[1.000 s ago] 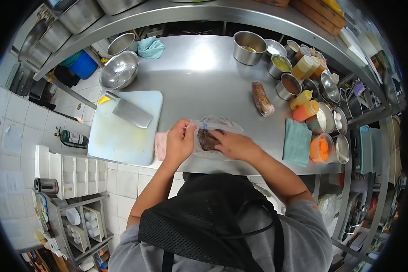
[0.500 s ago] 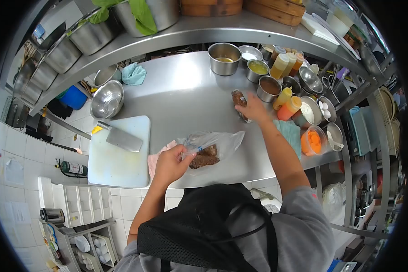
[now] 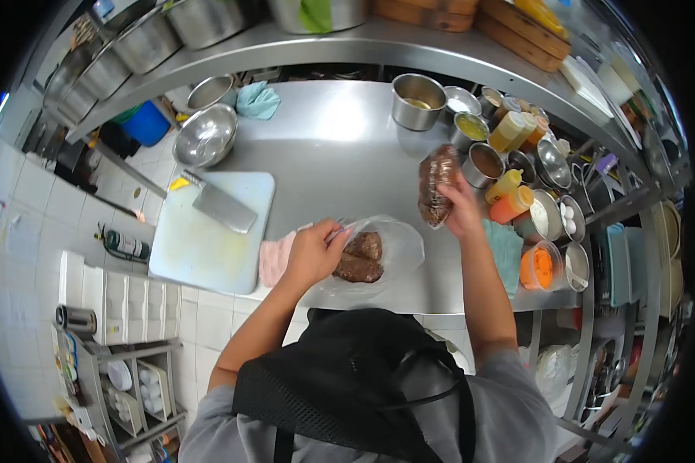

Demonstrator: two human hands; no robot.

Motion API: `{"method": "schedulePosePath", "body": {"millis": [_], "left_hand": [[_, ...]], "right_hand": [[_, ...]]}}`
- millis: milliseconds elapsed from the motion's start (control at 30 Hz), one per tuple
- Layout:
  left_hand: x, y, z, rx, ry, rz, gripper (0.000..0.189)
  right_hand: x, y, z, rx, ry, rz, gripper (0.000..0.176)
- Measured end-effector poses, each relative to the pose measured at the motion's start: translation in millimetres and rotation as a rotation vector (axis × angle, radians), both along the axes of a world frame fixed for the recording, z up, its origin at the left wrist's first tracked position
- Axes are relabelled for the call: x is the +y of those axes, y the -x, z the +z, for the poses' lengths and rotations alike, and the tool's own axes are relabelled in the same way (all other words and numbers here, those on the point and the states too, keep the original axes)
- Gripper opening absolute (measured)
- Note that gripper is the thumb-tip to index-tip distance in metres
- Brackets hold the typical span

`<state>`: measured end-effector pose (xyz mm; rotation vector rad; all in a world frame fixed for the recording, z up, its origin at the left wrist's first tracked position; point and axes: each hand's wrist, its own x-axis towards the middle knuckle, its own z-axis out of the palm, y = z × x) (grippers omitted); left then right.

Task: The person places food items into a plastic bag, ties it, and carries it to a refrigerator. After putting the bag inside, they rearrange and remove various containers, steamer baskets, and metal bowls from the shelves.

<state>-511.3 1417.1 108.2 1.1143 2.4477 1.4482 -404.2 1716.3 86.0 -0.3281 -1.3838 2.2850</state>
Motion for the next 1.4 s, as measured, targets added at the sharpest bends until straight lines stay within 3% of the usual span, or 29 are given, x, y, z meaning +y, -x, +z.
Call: {"method": "schedulePosePath", "body": {"millis": [33, 100, 233, 300, 333, 400, 433, 500, 533, 600, 733, 800, 833, 900, 967, 1033, 1067, 1133, 1200, 1267, 1333, 1400], "left_hand": [[1, 1, -1, -0.008, 0.007, 0.018, 0.022], [5, 4, 0, -0.192, 0.019, 0.01, 0.022], [9, 10, -7, -0.278, -0.074, 0.011, 0.023], [7, 10, -3, -0.319, -0.093, 0.026, 0.021], [5, 11, -5, -0.319, -0.093, 0.026, 0.021], [2, 16, -12, -0.677, -0.276, 0.023, 0.019], [0, 17, -9, -0.676, -0.278, 0.023, 0.019], [-7, 18, -3, -0.862, -0.26, 0.077, 0.016], [-9, 18, -3, -0.859, -0.265, 0.075, 0.016], [-11, 11, -9, -0.638, -0.217, 0.003, 0.014], [-9, 1, -11, -0.6, -0.367, -0.046, 0.014], [-11, 3, -4, -0.648, -0.398, -0.029, 0.014], [-14, 6, -5, -0.647, -0.399, -0.026, 0.014], [-24, 9, -11, -0.631, -0.324, -0.036, 0.014], [-29, 5, 0, -0.677, -0.309, 0.013, 0.015], [-31, 4, 1, -0.727, -0.291, 0.051, 0.016], [-35, 7, 0, -0.817, -0.348, 0.029, 0.016], [-34, 9, -2, -0.906, -0.407, 0.0, 0.016], [-29, 6, -5, -0.945, -0.444, -0.001, 0.015], [-21, -3, -6, -0.986, -0.448, -0.066, 0.013], [-18, -6, -10, -1.025, -0.455, -0.123, 0.013], [-19, -6, -21, -0.953, -0.336, -0.481, 0.018]], "right_hand": [[-22, -7, 28, -0.008, 0.007, 0.018, 0.067], [-62, -15, 73, 0.354, 0.045, 0.086, 0.066], [-108, -27, 86, 0.458, 0.006, 0.311, 0.069], [-122, -30, 70, 0.233, -0.433, 0.338, 0.073], [-130, -26, 67, 0.232, -0.433, 0.338, 0.073], [-143, -17, 62, -0.056, -0.753, 0.369, 0.067], [-142, -11, 54, -0.055, -0.755, 0.369, 0.067], [-138, 4, 35, -0.28, -1.167, 0.546, 0.068], [-140, 6, 29, -0.278, -1.173, 0.544, 0.068], [-145, 8, 16, -0.435, -1.43, 0.468, 0.07], [-147, 19, -7, -0.472, -1.439, 0.435, 0.061], [-143, 18, -7, -0.248, -1.501, 0.328, 0.055], [-142, 13, 13, -0.245, -1.502, 0.329, 0.055], [-134, -12, 63, -0.401, -1.361, 0.593, 0.046], [-111, -36, 102, -0.196, -1.43, 0.701, 0.038], [-86, -58, 136, -0.379, -1.413, 0.719, 0.035], [-70, -62, 131, -0.385, -1.407, 0.72, 0.035], [-43, -59, 107, -0.454, -1.493, 0.214, 0.05], [-50, -54, 54, -0.46, -1.906, 0.145, 0.068], [-80, -36, -14, -0.27, -1.448, 0.411, 0.083], [-138, -18, -14, -0.279, -1.572, 0.27, 0.068], [-135, -6, -36, -0.163, -1.59, 0.223, 0.057]]}}
